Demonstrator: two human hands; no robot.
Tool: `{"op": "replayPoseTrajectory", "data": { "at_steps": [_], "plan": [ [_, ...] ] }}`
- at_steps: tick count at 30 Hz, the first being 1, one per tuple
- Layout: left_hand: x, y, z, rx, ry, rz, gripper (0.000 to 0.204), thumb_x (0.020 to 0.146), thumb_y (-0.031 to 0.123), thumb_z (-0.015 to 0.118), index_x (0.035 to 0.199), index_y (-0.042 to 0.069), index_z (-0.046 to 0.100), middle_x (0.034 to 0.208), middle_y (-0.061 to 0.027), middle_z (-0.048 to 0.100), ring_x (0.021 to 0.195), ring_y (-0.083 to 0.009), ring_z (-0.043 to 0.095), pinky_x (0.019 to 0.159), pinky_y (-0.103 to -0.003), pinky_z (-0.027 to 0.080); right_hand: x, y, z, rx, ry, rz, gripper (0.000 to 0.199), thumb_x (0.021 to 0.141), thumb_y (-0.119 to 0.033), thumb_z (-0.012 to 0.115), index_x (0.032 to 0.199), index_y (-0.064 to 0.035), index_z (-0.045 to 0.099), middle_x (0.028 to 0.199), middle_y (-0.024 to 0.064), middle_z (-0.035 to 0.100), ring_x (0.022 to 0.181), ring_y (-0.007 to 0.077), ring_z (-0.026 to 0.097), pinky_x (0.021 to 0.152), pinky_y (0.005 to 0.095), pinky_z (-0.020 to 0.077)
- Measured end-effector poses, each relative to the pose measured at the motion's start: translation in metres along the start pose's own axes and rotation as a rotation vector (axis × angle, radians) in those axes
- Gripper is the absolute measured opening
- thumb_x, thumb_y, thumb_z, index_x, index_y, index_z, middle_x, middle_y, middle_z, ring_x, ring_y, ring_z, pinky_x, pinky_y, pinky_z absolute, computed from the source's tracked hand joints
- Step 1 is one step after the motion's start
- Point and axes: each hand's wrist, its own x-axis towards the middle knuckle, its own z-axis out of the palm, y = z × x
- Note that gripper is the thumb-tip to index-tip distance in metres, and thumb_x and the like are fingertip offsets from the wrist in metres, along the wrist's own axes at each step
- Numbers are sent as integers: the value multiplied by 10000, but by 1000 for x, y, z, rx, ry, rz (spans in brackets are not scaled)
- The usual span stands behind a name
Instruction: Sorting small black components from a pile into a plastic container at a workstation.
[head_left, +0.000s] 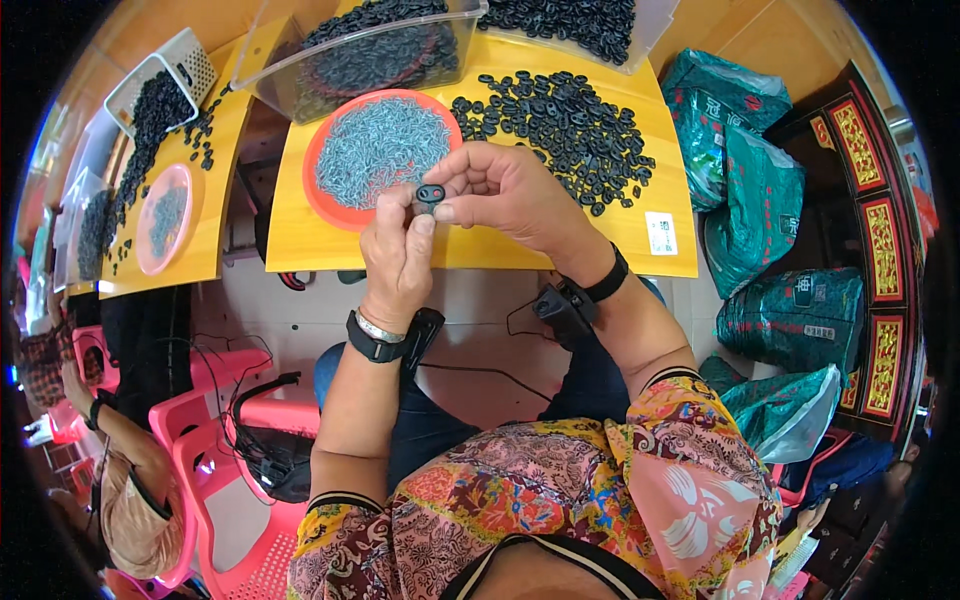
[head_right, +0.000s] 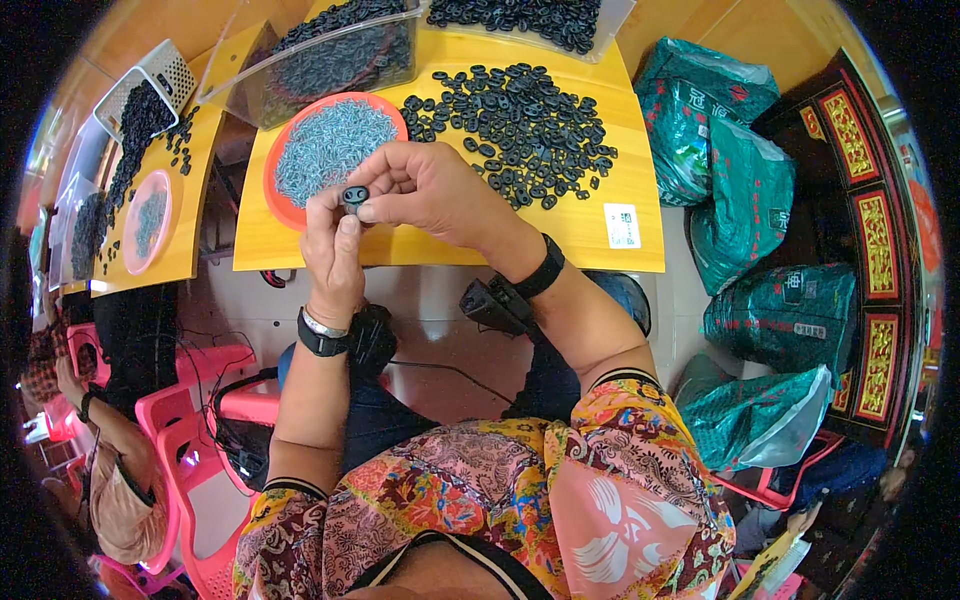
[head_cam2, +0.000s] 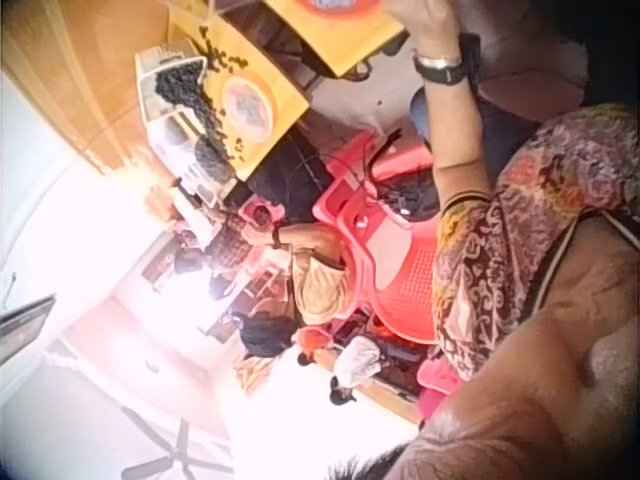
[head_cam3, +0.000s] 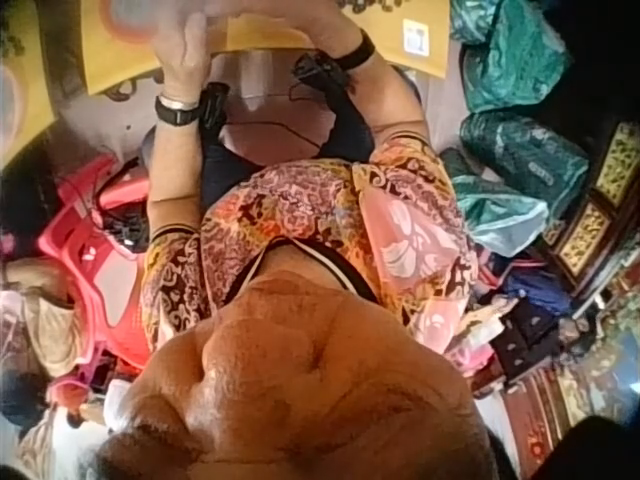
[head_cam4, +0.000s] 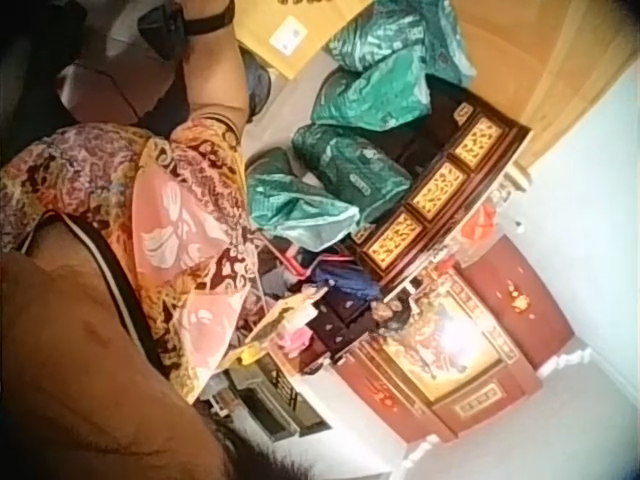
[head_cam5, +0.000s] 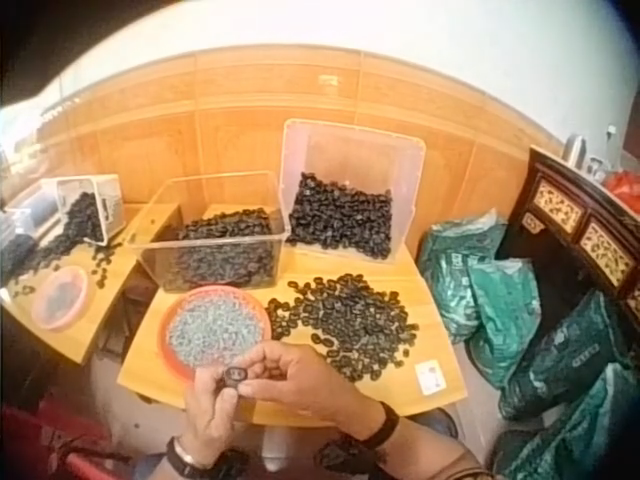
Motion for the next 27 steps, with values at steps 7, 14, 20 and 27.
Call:
{"op": "replayPoseTrajectory", "data": {
  "at_steps": [7,14,20,27],
  "plan": [
    [3,4,0,121,8,155,195,908,166,474,977,-13,509,731,-154,536,605,-290,519,564,-365,416,-5,1,3,-181,34,-56,243,801,-48,671,1034,-11,611,778,-51,545,716,17,505,657,164,414],
    [-1,1,0,182,8,154,192,913,167,465,951,-15,513,723,-162,538,598,-312,526,555,-377,416,-8,-2,6,-310,55,-125,199,807,-54,663,1000,-15,628,730,-64,501,662,12,450,596,168,384],
    [-2,4,0,175,20,134,194,917,170,459,947,-13,515,724,-165,544,598,-318,533,557,-377,422,-10,-9,8,-364,57,-120,187,810,-61,664,990,-20,633,710,-64,498,644,13,442,584,174,380],
    [-4,4,4,-59,-1,-50,172,920,149,456,926,-13,511,721,-97,547,605,-176,519,558,-307,423,-4,2,8,-127,57,-106,175,814,-62,656,983,-24,633,773,-40,585,683,25,530,622,173,429]
  ]
}}
